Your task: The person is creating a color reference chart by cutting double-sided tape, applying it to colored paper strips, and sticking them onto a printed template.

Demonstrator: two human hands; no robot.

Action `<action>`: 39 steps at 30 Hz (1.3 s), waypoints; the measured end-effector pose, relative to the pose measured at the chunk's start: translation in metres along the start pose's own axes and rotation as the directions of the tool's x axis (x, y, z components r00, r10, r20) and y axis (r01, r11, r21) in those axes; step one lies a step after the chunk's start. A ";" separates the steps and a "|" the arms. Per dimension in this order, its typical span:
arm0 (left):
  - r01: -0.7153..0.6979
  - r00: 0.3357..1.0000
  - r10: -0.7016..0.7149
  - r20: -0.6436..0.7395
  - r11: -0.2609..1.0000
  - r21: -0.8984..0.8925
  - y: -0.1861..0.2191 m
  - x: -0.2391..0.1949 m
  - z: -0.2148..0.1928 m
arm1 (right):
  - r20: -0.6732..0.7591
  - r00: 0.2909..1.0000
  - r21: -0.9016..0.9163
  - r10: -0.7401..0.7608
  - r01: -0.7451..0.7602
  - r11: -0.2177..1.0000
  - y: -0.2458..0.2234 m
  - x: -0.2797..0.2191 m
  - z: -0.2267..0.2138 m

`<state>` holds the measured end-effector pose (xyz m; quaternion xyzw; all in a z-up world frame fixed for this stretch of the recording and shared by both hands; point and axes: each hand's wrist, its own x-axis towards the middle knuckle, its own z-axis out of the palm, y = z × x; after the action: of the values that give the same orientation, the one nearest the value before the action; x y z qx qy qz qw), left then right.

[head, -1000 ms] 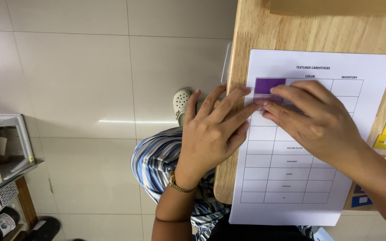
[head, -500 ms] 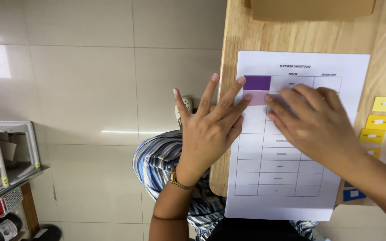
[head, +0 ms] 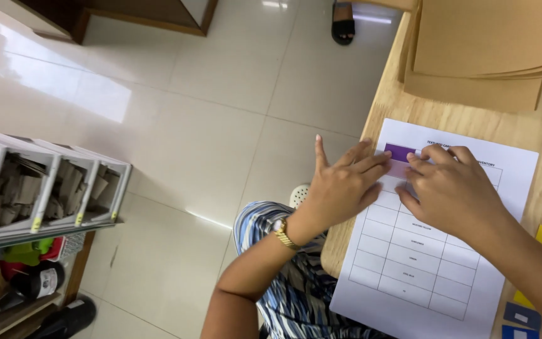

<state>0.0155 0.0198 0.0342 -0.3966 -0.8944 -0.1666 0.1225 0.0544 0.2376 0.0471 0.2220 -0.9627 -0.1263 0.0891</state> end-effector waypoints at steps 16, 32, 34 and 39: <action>0.177 0.972 -0.154 0.176 0.976 -0.125 0.019 -0.034 0.039 | -0.193 0.872 0.455 0.450 -0.327 0.828 0.053 -0.200 -0.003; 0.243 0.967 -0.189 0.172 0.892 -0.380 0.030 -0.023 0.005 | 0.248 0.765 0.457 0.594 -0.633 0.625 0.108 -0.196 0.028; 0.242 0.967 -0.186 0.176 0.888 -0.391 0.029 -0.022 0.004 | 0.201 0.770 0.434 0.606 -0.625 0.650 0.115 -0.204 0.043; 0.235 0.968 -0.181 0.173 0.895 -0.380 0.028 -0.022 0.007 | 0.132 0.765 0.435 0.631 -0.616 0.656 0.121 -0.215 0.045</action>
<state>0.0500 0.0257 0.0255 -0.3254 -0.8852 -0.3301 -0.0389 0.1850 0.4490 0.0133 -0.1051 -0.9802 0.1436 0.0873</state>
